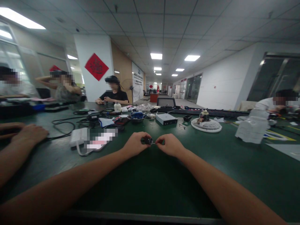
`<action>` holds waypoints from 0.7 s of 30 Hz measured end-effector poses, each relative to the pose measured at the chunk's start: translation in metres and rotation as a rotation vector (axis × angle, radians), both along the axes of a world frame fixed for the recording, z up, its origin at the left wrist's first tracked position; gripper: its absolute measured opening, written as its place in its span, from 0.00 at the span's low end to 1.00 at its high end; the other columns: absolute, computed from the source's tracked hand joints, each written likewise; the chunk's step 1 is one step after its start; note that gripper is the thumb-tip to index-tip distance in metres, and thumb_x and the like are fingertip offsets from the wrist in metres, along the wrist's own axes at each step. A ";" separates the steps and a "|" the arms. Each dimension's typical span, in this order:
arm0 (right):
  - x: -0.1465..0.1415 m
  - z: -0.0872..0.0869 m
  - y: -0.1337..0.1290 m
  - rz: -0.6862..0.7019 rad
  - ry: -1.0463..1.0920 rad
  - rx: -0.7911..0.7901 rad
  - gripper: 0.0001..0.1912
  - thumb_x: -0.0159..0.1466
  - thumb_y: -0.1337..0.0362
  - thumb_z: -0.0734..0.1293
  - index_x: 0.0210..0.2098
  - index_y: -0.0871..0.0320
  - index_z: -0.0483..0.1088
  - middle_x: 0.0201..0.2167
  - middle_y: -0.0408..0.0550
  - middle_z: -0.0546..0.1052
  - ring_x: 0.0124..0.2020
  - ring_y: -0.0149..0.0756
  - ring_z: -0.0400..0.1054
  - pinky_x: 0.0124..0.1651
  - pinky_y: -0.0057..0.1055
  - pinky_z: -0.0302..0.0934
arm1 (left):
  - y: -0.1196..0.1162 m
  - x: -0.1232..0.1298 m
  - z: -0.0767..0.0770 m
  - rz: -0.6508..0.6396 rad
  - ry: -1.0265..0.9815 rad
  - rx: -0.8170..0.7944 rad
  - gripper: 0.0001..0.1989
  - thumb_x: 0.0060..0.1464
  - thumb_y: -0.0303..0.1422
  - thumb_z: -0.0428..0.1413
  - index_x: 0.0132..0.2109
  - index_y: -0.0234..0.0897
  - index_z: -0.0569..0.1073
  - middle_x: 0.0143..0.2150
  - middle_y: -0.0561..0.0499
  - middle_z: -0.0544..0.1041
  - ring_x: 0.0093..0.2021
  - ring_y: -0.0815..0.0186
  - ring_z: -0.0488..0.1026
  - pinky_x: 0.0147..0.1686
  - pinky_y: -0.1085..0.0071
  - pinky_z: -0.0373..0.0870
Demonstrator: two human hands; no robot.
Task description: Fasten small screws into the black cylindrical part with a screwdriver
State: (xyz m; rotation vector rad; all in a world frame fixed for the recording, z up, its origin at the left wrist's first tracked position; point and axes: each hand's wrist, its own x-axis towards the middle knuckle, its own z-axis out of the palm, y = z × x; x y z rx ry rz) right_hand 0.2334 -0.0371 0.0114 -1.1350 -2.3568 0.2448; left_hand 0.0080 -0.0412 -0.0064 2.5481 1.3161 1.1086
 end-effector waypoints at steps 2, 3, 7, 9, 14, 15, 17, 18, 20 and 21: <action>0.000 0.001 -0.001 0.025 0.027 -0.025 0.12 0.62 0.62 0.67 0.40 0.55 0.82 0.33 0.46 0.82 0.30 0.35 0.71 0.35 0.30 0.61 | -0.001 0.000 0.001 0.004 0.039 0.025 0.15 0.46 0.29 0.66 0.44 0.41 0.79 0.41 0.52 0.81 0.44 0.60 0.77 0.47 0.64 0.71; 0.000 0.001 -0.002 0.019 0.051 -0.031 0.12 0.62 0.62 0.67 0.40 0.55 0.82 0.33 0.46 0.82 0.29 0.34 0.70 0.34 0.30 0.61 | -0.001 0.000 0.002 0.005 0.057 0.035 0.15 0.46 0.29 0.65 0.44 0.42 0.79 0.42 0.52 0.81 0.44 0.59 0.77 0.48 0.63 0.70; 0.000 0.002 0.000 -0.082 0.092 -0.026 0.11 0.61 0.62 0.68 0.40 0.55 0.82 0.34 0.47 0.83 0.30 0.36 0.71 0.36 0.32 0.62 | -0.003 0.001 0.003 0.027 0.068 0.061 0.14 0.48 0.29 0.65 0.44 0.43 0.79 0.43 0.51 0.81 0.46 0.58 0.76 0.51 0.59 0.67; 0.000 0.001 0.001 -0.089 0.053 -0.046 0.11 0.61 0.63 0.68 0.39 0.55 0.83 0.35 0.47 0.83 0.31 0.37 0.72 0.36 0.32 0.62 | -0.003 0.001 0.003 0.032 0.069 0.061 0.14 0.48 0.29 0.65 0.44 0.43 0.79 0.43 0.51 0.81 0.46 0.58 0.76 0.51 0.59 0.67; -0.001 0.000 0.000 -0.003 0.068 -0.092 0.12 0.61 0.62 0.67 0.40 0.55 0.82 0.35 0.46 0.83 0.31 0.35 0.72 0.36 0.30 0.63 | -0.004 0.000 0.003 0.011 0.091 0.059 0.14 0.48 0.28 0.64 0.44 0.43 0.79 0.43 0.52 0.81 0.47 0.58 0.75 0.51 0.59 0.65; -0.001 0.001 0.000 -0.017 0.090 -0.087 0.12 0.62 0.62 0.67 0.40 0.56 0.82 0.35 0.46 0.83 0.31 0.35 0.72 0.36 0.31 0.63 | -0.003 0.000 0.003 0.009 0.089 0.062 0.14 0.49 0.28 0.64 0.44 0.43 0.79 0.44 0.52 0.81 0.47 0.58 0.75 0.51 0.59 0.65; -0.001 0.001 0.001 -0.061 0.097 -0.068 0.12 0.62 0.62 0.67 0.40 0.56 0.82 0.35 0.46 0.83 0.31 0.35 0.72 0.37 0.31 0.63 | -0.003 0.000 0.003 0.012 0.078 0.069 0.14 0.49 0.29 0.64 0.44 0.43 0.79 0.44 0.52 0.81 0.47 0.58 0.75 0.51 0.60 0.65; 0.000 0.000 0.002 -0.074 0.084 -0.058 0.12 0.61 0.62 0.67 0.40 0.56 0.82 0.35 0.46 0.83 0.31 0.36 0.72 0.37 0.31 0.63 | -0.003 0.000 0.002 0.013 0.072 0.073 0.14 0.49 0.29 0.64 0.45 0.43 0.79 0.44 0.52 0.81 0.47 0.58 0.75 0.51 0.60 0.65; 0.000 -0.001 0.003 -0.049 0.058 -0.065 0.11 0.61 0.63 0.67 0.39 0.56 0.82 0.34 0.46 0.83 0.31 0.36 0.72 0.37 0.31 0.63 | -0.003 0.000 0.002 0.009 0.071 0.074 0.14 0.49 0.28 0.64 0.44 0.43 0.79 0.45 0.51 0.81 0.48 0.58 0.75 0.51 0.60 0.65; 0.000 -0.002 0.003 -0.017 0.061 -0.086 0.11 0.61 0.63 0.68 0.38 0.56 0.82 0.34 0.46 0.83 0.31 0.36 0.72 0.37 0.31 0.63 | -0.003 0.001 0.002 0.003 0.077 0.071 0.14 0.48 0.28 0.64 0.44 0.43 0.79 0.45 0.51 0.81 0.48 0.58 0.75 0.52 0.61 0.66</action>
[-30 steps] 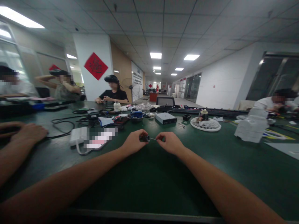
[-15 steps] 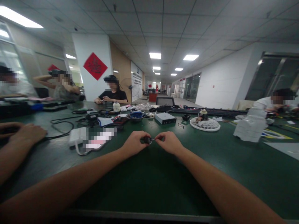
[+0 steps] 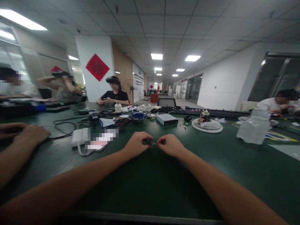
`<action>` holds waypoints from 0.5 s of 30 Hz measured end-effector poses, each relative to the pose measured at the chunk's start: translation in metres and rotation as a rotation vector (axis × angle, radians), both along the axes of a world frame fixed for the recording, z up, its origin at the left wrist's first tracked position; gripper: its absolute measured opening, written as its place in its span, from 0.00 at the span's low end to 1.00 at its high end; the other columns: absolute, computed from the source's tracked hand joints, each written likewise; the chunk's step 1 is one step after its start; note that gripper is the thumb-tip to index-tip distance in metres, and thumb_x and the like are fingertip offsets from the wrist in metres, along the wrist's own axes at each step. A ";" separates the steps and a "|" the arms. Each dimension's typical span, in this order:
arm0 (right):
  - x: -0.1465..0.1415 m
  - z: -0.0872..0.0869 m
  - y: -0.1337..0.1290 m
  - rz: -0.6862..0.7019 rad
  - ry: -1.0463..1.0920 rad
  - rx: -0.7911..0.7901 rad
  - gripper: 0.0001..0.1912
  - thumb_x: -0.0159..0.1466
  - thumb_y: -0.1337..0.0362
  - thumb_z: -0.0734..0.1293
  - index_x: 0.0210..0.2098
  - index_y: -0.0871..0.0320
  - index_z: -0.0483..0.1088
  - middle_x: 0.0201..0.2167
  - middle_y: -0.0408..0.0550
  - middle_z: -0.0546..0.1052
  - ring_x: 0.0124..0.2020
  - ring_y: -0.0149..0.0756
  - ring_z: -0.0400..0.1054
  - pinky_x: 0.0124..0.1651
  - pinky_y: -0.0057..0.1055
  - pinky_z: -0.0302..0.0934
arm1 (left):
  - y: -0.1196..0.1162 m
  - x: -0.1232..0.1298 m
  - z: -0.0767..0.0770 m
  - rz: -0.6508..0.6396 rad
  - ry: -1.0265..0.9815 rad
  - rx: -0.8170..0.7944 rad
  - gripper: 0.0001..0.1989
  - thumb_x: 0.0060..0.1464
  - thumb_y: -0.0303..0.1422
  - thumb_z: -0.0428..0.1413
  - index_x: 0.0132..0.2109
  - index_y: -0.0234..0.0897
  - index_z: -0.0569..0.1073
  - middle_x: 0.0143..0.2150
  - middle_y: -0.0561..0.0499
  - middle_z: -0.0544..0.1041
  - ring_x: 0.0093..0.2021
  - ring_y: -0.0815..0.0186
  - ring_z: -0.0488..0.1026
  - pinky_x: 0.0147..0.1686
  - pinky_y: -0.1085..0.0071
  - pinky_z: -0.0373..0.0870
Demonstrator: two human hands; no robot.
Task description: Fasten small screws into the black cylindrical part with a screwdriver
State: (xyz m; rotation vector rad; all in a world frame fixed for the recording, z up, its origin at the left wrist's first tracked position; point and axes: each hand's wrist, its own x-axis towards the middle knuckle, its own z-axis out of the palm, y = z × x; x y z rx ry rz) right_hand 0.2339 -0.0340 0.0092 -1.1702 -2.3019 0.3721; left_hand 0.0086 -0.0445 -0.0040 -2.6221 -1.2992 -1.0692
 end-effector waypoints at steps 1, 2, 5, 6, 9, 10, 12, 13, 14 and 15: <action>0.000 -0.001 0.001 0.034 0.016 -0.026 0.11 0.61 0.63 0.68 0.38 0.56 0.82 0.34 0.46 0.83 0.31 0.36 0.73 0.37 0.31 0.63 | 0.000 0.000 0.000 -0.007 0.009 -0.006 0.14 0.48 0.28 0.64 0.44 0.43 0.79 0.45 0.51 0.81 0.48 0.58 0.75 0.52 0.61 0.66; 0.001 -0.002 0.001 0.057 0.041 -0.053 0.11 0.61 0.62 0.68 0.38 0.57 0.82 0.33 0.46 0.83 0.31 0.36 0.73 0.37 0.31 0.64 | -0.001 0.000 0.001 -0.014 0.018 -0.012 0.14 0.48 0.27 0.65 0.44 0.43 0.79 0.44 0.52 0.81 0.48 0.58 0.75 0.52 0.61 0.66; 0.002 -0.002 0.003 0.020 0.103 -0.071 0.11 0.61 0.61 0.68 0.39 0.58 0.81 0.33 0.47 0.82 0.33 0.37 0.73 0.38 0.31 0.64 | -0.001 0.000 0.002 -0.018 0.021 -0.022 0.13 0.49 0.28 0.65 0.44 0.43 0.79 0.44 0.52 0.81 0.47 0.58 0.76 0.51 0.60 0.66; 0.002 -0.002 0.003 -0.012 0.100 -0.054 0.11 0.61 0.62 0.68 0.39 0.58 0.82 0.33 0.47 0.82 0.33 0.37 0.73 0.38 0.32 0.64 | -0.001 0.000 0.002 -0.015 0.011 -0.021 0.14 0.49 0.29 0.64 0.45 0.43 0.79 0.44 0.52 0.81 0.47 0.58 0.75 0.51 0.61 0.66; 0.002 -0.002 0.003 -0.027 0.044 -0.015 0.11 0.61 0.63 0.68 0.38 0.56 0.82 0.33 0.47 0.82 0.33 0.37 0.73 0.37 0.31 0.64 | -0.001 0.000 0.002 -0.006 -0.014 -0.008 0.14 0.49 0.28 0.64 0.45 0.43 0.79 0.45 0.52 0.80 0.48 0.59 0.75 0.50 0.61 0.66; 0.002 -0.001 0.003 0.003 0.033 -0.022 0.10 0.61 0.63 0.68 0.38 0.56 0.82 0.33 0.46 0.82 0.32 0.36 0.73 0.37 0.31 0.64 | -0.001 0.000 0.001 -0.009 -0.013 -0.003 0.14 0.49 0.27 0.64 0.45 0.43 0.79 0.45 0.52 0.80 0.48 0.59 0.75 0.50 0.61 0.66; 0.001 -0.002 0.002 0.065 0.054 -0.059 0.11 0.61 0.63 0.68 0.38 0.57 0.82 0.34 0.46 0.83 0.33 0.36 0.74 0.38 0.31 0.64 | -0.001 0.000 0.001 -0.020 -0.001 0.003 0.14 0.49 0.26 0.63 0.44 0.43 0.79 0.46 0.52 0.80 0.48 0.59 0.75 0.51 0.61 0.66; 0.001 -0.002 0.002 0.073 0.078 -0.074 0.11 0.61 0.63 0.68 0.39 0.57 0.81 0.34 0.47 0.83 0.33 0.36 0.74 0.38 0.31 0.64 | -0.001 0.000 0.001 -0.023 0.003 0.004 0.14 0.49 0.26 0.63 0.43 0.43 0.79 0.45 0.52 0.80 0.48 0.59 0.75 0.50 0.62 0.66; 0.001 -0.001 0.002 0.057 0.097 -0.078 0.11 0.62 0.62 0.67 0.39 0.58 0.81 0.35 0.47 0.83 0.34 0.37 0.74 0.39 0.31 0.65 | -0.001 0.000 0.001 -0.021 0.003 0.005 0.13 0.49 0.26 0.63 0.44 0.43 0.79 0.46 0.52 0.80 0.48 0.59 0.75 0.50 0.62 0.66; 0.001 -0.001 0.002 0.024 0.103 -0.070 0.12 0.62 0.62 0.67 0.39 0.58 0.81 0.35 0.47 0.83 0.34 0.37 0.74 0.39 0.31 0.65 | -0.001 0.000 0.001 -0.014 0.000 0.007 0.13 0.50 0.27 0.63 0.44 0.43 0.78 0.46 0.52 0.79 0.49 0.59 0.75 0.49 0.62 0.66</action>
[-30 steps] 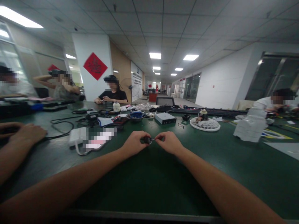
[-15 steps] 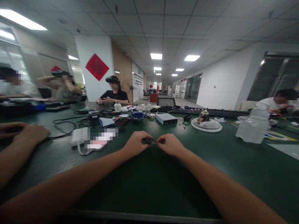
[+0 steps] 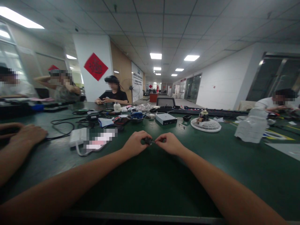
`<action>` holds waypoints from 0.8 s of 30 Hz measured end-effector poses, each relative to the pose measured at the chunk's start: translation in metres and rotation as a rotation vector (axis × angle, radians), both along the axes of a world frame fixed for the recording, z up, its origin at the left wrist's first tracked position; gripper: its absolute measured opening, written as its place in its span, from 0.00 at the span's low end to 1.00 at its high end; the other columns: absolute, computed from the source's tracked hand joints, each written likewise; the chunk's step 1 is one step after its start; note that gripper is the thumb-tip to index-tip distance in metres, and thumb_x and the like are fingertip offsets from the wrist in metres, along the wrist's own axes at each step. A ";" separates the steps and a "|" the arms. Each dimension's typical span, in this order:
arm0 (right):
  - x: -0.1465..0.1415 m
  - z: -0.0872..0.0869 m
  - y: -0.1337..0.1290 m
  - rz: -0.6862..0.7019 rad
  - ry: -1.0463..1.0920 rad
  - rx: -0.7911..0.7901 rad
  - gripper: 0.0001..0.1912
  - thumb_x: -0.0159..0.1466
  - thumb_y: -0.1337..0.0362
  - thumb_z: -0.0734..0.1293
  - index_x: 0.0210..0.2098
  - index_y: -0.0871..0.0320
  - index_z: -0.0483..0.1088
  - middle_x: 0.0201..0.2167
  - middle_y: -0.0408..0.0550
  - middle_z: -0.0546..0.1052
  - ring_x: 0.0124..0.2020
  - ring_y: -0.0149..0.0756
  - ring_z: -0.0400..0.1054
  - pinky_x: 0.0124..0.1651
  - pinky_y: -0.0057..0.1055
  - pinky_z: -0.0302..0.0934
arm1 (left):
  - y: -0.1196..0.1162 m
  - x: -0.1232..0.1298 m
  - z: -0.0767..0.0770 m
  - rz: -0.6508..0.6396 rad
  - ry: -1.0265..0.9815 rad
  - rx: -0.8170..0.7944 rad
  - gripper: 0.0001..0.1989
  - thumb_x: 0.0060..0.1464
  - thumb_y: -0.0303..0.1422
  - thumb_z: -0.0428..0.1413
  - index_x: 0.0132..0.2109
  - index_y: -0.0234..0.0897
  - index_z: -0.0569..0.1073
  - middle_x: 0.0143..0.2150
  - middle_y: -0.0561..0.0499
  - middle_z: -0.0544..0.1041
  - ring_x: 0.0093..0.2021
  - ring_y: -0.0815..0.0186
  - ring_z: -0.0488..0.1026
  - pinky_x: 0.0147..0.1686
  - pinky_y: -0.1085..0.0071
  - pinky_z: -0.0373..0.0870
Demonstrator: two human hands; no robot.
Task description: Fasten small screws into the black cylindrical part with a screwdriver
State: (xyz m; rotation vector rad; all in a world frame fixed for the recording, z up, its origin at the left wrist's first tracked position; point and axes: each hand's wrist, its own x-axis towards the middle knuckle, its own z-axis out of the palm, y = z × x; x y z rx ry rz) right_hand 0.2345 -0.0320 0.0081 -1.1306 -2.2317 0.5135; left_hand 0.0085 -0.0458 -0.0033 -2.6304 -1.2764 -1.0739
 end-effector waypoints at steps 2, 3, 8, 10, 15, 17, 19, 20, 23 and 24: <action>-0.001 0.001 -0.001 -0.069 -0.035 0.034 0.11 0.61 0.62 0.68 0.39 0.57 0.81 0.35 0.47 0.83 0.33 0.37 0.74 0.38 0.32 0.64 | 0.000 0.000 0.000 0.016 -0.007 0.000 0.13 0.50 0.28 0.63 0.45 0.43 0.78 0.46 0.51 0.79 0.49 0.58 0.74 0.49 0.62 0.66; -0.001 0.001 -0.002 -0.080 -0.056 0.044 0.11 0.61 0.63 0.68 0.39 0.56 0.82 0.34 0.47 0.82 0.33 0.37 0.73 0.37 0.32 0.64 | -0.001 0.000 0.000 0.019 -0.006 -0.002 0.13 0.50 0.28 0.63 0.45 0.43 0.78 0.46 0.51 0.79 0.49 0.58 0.74 0.49 0.62 0.66; -0.002 0.001 -0.003 0.041 -0.004 -0.076 0.11 0.61 0.62 0.67 0.38 0.59 0.81 0.33 0.47 0.82 0.30 0.35 0.72 0.35 0.30 0.64 | -0.002 0.000 0.003 -0.009 0.029 0.008 0.13 0.50 0.25 0.62 0.44 0.42 0.78 0.45 0.52 0.79 0.48 0.59 0.75 0.49 0.62 0.65; -0.001 -0.001 -0.001 0.011 0.033 -0.089 0.12 0.61 0.61 0.67 0.39 0.60 0.80 0.33 0.48 0.82 0.29 0.34 0.72 0.33 0.30 0.64 | -0.003 0.000 0.004 -0.008 0.039 0.026 0.13 0.50 0.25 0.62 0.44 0.43 0.78 0.46 0.52 0.79 0.48 0.59 0.75 0.50 0.63 0.65; 0.000 -0.004 0.004 -0.030 0.019 -0.008 0.10 0.60 0.63 0.68 0.37 0.59 0.81 0.33 0.48 0.82 0.33 0.36 0.73 0.37 0.30 0.64 | -0.002 0.000 0.003 -0.008 0.064 0.055 0.13 0.51 0.27 0.63 0.45 0.43 0.78 0.46 0.51 0.79 0.48 0.60 0.75 0.48 0.63 0.65; 0.000 -0.004 0.003 0.022 0.022 -0.082 0.10 0.60 0.64 0.68 0.36 0.60 0.81 0.31 0.47 0.81 0.31 0.35 0.72 0.36 0.29 0.64 | -0.002 0.000 0.002 -0.015 0.080 0.064 0.13 0.51 0.27 0.63 0.45 0.43 0.78 0.46 0.52 0.79 0.48 0.60 0.75 0.48 0.63 0.64; -0.001 -0.002 0.001 0.048 0.040 -0.159 0.10 0.60 0.63 0.68 0.36 0.60 0.80 0.29 0.46 0.80 0.27 0.32 0.70 0.31 0.28 0.63 | -0.003 0.001 0.001 -0.024 0.094 0.075 0.14 0.51 0.26 0.62 0.45 0.43 0.78 0.46 0.52 0.79 0.48 0.60 0.74 0.47 0.63 0.64; -0.002 -0.002 0.000 0.043 0.054 -0.179 0.10 0.60 0.63 0.68 0.37 0.61 0.80 0.29 0.46 0.80 0.25 0.32 0.69 0.30 0.28 0.62 | -0.003 0.001 0.001 -0.028 0.097 0.081 0.14 0.51 0.25 0.62 0.45 0.44 0.78 0.46 0.52 0.79 0.48 0.60 0.74 0.48 0.63 0.64; -0.002 -0.001 0.000 -0.017 0.078 -0.124 0.11 0.60 0.63 0.67 0.37 0.61 0.80 0.30 0.47 0.80 0.27 0.32 0.70 0.31 0.28 0.62 | -0.003 0.002 0.002 -0.024 0.083 0.087 0.13 0.52 0.26 0.62 0.45 0.44 0.78 0.46 0.53 0.79 0.48 0.60 0.74 0.48 0.62 0.63; -0.002 0.000 0.000 -0.031 0.063 -0.076 0.11 0.60 0.63 0.67 0.37 0.60 0.80 0.31 0.47 0.81 0.29 0.33 0.71 0.33 0.28 0.62 | -0.003 0.003 0.002 -0.017 0.074 0.083 0.13 0.52 0.26 0.62 0.45 0.43 0.78 0.46 0.53 0.79 0.48 0.60 0.74 0.48 0.62 0.64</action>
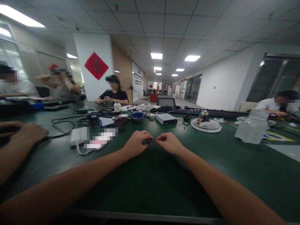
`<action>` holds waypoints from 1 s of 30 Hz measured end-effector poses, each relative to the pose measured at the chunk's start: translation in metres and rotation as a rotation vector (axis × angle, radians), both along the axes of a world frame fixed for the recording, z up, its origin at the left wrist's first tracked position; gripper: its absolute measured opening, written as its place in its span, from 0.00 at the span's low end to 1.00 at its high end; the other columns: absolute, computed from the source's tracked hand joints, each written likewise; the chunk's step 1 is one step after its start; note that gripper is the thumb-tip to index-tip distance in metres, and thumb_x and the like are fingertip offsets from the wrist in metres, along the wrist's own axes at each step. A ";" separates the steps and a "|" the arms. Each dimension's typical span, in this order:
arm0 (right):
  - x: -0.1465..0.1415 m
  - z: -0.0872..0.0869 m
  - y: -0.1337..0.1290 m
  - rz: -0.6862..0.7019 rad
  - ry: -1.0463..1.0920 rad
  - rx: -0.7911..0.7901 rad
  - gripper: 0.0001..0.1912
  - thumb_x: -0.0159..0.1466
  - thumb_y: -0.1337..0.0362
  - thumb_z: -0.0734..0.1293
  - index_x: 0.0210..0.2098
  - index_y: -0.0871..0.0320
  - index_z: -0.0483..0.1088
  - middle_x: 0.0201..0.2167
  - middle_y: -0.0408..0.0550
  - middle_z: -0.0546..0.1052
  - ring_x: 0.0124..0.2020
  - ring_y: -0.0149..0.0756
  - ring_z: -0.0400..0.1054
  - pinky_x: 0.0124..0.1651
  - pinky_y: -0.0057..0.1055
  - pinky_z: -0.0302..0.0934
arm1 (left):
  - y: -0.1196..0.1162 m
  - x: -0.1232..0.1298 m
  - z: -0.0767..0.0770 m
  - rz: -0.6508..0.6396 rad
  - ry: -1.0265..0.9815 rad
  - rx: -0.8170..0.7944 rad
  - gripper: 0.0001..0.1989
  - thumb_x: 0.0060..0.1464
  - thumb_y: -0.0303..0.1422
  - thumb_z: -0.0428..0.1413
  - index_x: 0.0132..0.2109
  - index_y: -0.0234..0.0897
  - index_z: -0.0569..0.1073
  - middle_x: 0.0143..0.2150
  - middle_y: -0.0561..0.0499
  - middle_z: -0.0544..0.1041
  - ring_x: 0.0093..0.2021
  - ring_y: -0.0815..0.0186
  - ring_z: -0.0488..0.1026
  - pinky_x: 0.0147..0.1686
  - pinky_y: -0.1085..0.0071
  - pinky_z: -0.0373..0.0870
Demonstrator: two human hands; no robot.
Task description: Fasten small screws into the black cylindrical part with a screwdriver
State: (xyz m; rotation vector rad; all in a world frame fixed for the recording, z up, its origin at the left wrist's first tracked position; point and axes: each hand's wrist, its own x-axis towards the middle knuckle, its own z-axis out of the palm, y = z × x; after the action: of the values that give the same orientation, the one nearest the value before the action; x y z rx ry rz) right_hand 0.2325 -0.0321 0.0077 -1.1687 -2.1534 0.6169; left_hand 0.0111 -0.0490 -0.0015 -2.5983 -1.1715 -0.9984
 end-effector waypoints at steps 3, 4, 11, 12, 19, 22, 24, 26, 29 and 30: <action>0.000 0.000 0.001 -0.030 -0.121 0.108 0.10 0.61 0.63 0.67 0.37 0.58 0.80 0.32 0.46 0.81 0.32 0.35 0.72 0.36 0.29 0.61 | 0.000 0.000 0.000 0.035 -0.036 -0.017 0.14 0.52 0.27 0.63 0.46 0.43 0.78 0.46 0.53 0.79 0.49 0.60 0.74 0.48 0.62 0.64; 0.001 0.000 0.001 -0.050 -0.174 0.115 0.10 0.61 0.63 0.67 0.37 0.57 0.79 0.31 0.46 0.81 0.31 0.35 0.72 0.35 0.29 0.60 | 0.001 0.000 -0.001 0.052 -0.052 -0.020 0.14 0.51 0.26 0.63 0.46 0.43 0.78 0.46 0.53 0.79 0.49 0.60 0.74 0.48 0.62 0.64; 0.004 0.000 0.003 -0.214 -0.385 0.047 0.17 0.61 0.49 0.68 0.37 0.57 0.78 0.31 0.51 0.80 0.31 0.39 0.72 0.30 0.31 0.56 | 0.006 -0.003 -0.005 0.165 -0.162 -0.067 0.14 0.51 0.30 0.65 0.46 0.41 0.75 0.46 0.51 0.79 0.46 0.59 0.75 0.45 0.65 0.68; 0.004 0.000 0.003 -0.205 -0.397 0.032 0.19 0.60 0.47 0.69 0.37 0.56 0.78 0.32 0.51 0.80 0.32 0.40 0.73 0.30 0.31 0.56 | 0.007 -0.003 -0.005 0.168 -0.166 -0.072 0.14 0.51 0.31 0.65 0.46 0.41 0.75 0.46 0.51 0.79 0.46 0.59 0.75 0.46 0.65 0.69; 0.004 -0.004 0.005 -0.171 -0.311 0.053 0.10 0.57 0.57 0.72 0.34 0.57 0.76 0.31 0.48 0.79 0.31 0.38 0.72 0.31 0.30 0.58 | 0.007 -0.002 -0.007 0.172 -0.126 -0.087 0.15 0.49 0.32 0.66 0.46 0.42 0.76 0.46 0.51 0.80 0.46 0.59 0.76 0.46 0.64 0.69; 0.004 -0.007 0.008 -0.128 -0.132 0.110 0.09 0.57 0.62 0.71 0.36 0.58 0.74 0.34 0.48 0.80 0.34 0.36 0.73 0.34 0.29 0.61 | 0.008 -0.001 -0.008 0.164 -0.116 -0.091 0.16 0.49 0.32 0.66 0.46 0.42 0.76 0.45 0.51 0.80 0.46 0.59 0.76 0.47 0.63 0.69; 0.003 -0.009 0.010 -0.084 -0.033 0.107 0.11 0.57 0.62 0.72 0.39 0.58 0.73 0.35 0.47 0.80 0.32 0.34 0.73 0.34 0.29 0.62 | 0.008 -0.001 -0.008 0.127 -0.110 -0.107 0.16 0.49 0.31 0.66 0.46 0.42 0.76 0.46 0.51 0.80 0.46 0.59 0.76 0.46 0.64 0.69; 0.003 -0.008 0.009 -0.051 0.007 0.071 0.11 0.59 0.61 0.71 0.40 0.58 0.74 0.32 0.46 0.80 0.27 0.33 0.71 0.31 0.29 0.61 | 0.007 0.000 -0.007 0.088 -0.094 -0.118 0.16 0.49 0.31 0.66 0.47 0.42 0.76 0.46 0.52 0.80 0.47 0.59 0.76 0.46 0.65 0.69; 0.002 -0.005 0.007 -0.025 0.000 0.056 0.11 0.60 0.60 0.71 0.40 0.58 0.77 0.23 0.42 0.76 0.23 0.33 0.69 0.29 0.28 0.59 | 0.004 0.001 -0.004 0.046 -0.068 -0.119 0.16 0.50 0.32 0.66 0.47 0.41 0.76 0.46 0.52 0.80 0.47 0.58 0.76 0.48 0.62 0.67; 0.001 -0.004 0.006 -0.024 -0.004 0.080 0.10 0.59 0.61 0.71 0.39 0.58 0.78 0.22 0.42 0.75 0.24 0.33 0.68 0.29 0.28 0.58 | 0.002 0.001 -0.003 0.029 -0.062 -0.119 0.16 0.50 0.33 0.66 0.47 0.41 0.76 0.46 0.52 0.80 0.47 0.58 0.76 0.49 0.62 0.67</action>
State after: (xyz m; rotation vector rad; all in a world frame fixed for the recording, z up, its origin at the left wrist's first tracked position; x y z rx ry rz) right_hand 0.2337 -0.0265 0.0039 -1.1523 -2.1434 0.5138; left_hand 0.0126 -0.0466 -0.0049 -2.6493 -1.3187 -1.0413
